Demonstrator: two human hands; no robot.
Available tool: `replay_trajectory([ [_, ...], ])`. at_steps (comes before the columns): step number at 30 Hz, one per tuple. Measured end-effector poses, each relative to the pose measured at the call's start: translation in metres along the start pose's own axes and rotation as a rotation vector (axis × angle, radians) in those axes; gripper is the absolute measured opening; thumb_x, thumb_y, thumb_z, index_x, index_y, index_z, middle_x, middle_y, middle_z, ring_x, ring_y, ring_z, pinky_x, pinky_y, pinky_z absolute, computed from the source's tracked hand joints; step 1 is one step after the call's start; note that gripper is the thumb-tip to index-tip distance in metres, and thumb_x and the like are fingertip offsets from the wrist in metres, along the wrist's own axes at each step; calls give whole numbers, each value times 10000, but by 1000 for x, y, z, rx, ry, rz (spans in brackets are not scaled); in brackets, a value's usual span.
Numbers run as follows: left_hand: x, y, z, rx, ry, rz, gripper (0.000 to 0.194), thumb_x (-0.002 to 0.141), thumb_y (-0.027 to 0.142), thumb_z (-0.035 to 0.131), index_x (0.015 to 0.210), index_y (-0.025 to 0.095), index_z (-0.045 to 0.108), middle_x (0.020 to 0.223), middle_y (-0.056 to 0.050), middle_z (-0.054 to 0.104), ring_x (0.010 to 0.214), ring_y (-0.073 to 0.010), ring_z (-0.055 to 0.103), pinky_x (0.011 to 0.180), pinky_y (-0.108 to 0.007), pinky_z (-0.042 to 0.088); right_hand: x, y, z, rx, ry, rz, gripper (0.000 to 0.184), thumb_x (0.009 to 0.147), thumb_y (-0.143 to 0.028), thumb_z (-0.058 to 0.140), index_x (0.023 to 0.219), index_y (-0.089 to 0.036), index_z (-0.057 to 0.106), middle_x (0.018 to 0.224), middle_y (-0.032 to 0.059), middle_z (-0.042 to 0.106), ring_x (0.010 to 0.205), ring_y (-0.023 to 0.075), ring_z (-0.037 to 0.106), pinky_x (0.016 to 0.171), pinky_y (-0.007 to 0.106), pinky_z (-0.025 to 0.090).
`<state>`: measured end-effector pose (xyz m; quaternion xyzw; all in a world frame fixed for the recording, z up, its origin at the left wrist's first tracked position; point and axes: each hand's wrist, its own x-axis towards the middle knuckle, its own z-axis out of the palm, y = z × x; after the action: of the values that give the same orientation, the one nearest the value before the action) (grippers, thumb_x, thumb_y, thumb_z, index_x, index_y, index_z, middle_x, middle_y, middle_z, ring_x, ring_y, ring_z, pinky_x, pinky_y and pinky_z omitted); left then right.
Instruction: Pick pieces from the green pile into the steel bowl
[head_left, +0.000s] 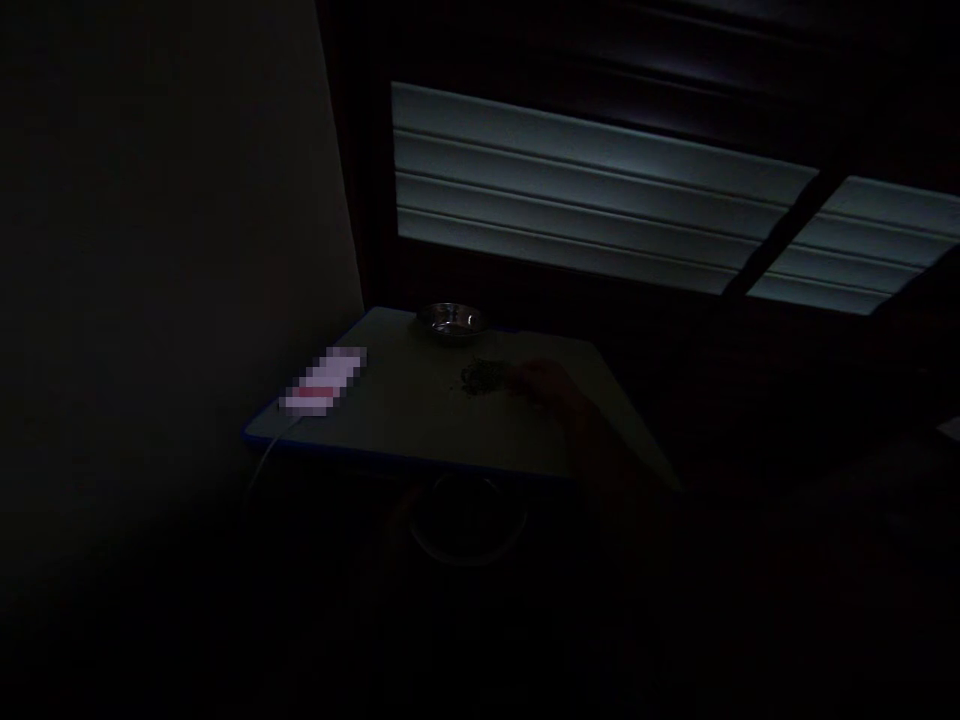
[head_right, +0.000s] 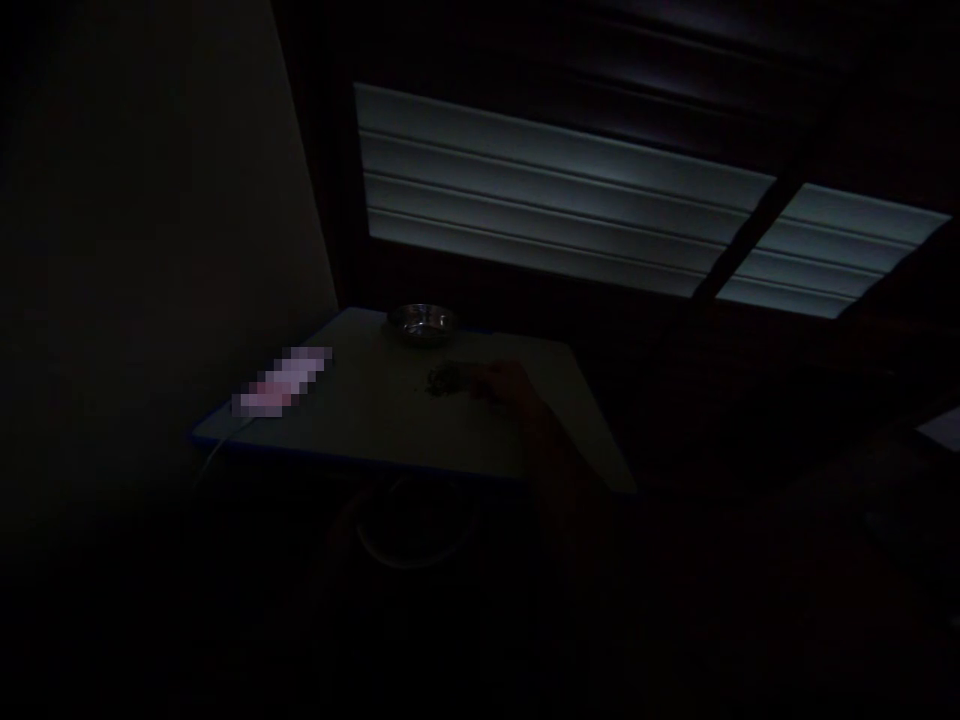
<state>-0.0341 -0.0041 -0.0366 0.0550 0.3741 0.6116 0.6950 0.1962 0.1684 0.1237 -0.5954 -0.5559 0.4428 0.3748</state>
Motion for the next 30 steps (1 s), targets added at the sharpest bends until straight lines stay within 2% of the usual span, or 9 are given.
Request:
replay_trajectory([
  [4,-5,-3,25,70,131,-44,160,809,211,597,906,186,723,847,-73,768,954,-286,699,888,-435,520,6,16,-8,125,161,-66,133,671,-245,649,741,-153,584,645,0,625,533,95,550,478,198,378],
  [6,-10,-3,38,76,135,-52,164,825,240,569,826,172,719,785,-74,763,899,-270,710,868,-405,531,8,22,-9,138,219,-99,164,621,-259,647,732,-168,567,598,-38,571,519,91,512,480,201,369],
  [9,-14,-3,47,56,111,-42,190,815,235,542,828,164,719,772,-64,763,896,-260,709,869,-393,534,11,27,-9,177,238,-141,160,599,-288,604,697,-174,548,626,-32,574,566,104,527,501,205,383],
  [13,-14,-1,46,57,88,-15,219,795,254,553,894,160,724,799,-70,767,939,-271,698,889,-408,527,10,28,-5,236,275,-159,152,567,-275,565,674,-189,501,642,-26,584,577,108,527,520,204,388],
  [17,-13,-2,43,48,54,-3,227,808,267,550,887,147,727,845,-80,772,940,-267,698,885,-401,529,11,30,-4,184,330,-237,143,544,-245,532,667,-194,480,589,-49,527,570,104,502,550,204,390],
  [22,-14,-2,44,51,40,7,226,795,275,570,889,146,729,854,-80,772,987,-279,685,910,-414,517,17,36,-6,114,365,-262,206,519,-223,553,714,-191,493,627,-60,498,578,100,470,566,212,385],
  [28,-16,0,48,37,57,1,231,809,269,547,872,137,727,816,-77,769,929,-259,698,885,-392,525,20,41,-9,42,403,-304,274,576,-221,537,841,-172,585,673,-33,558,609,121,500,617,244,413],
  [30,-17,0,49,36,62,-3,233,810,266,546,867,131,726,810,-81,768,901,-255,702,873,-388,529,19,41,-11,-12,443,-302,246,583,-206,531,815,-171,604,687,-18,589,637,133,523,645,253,421],
])
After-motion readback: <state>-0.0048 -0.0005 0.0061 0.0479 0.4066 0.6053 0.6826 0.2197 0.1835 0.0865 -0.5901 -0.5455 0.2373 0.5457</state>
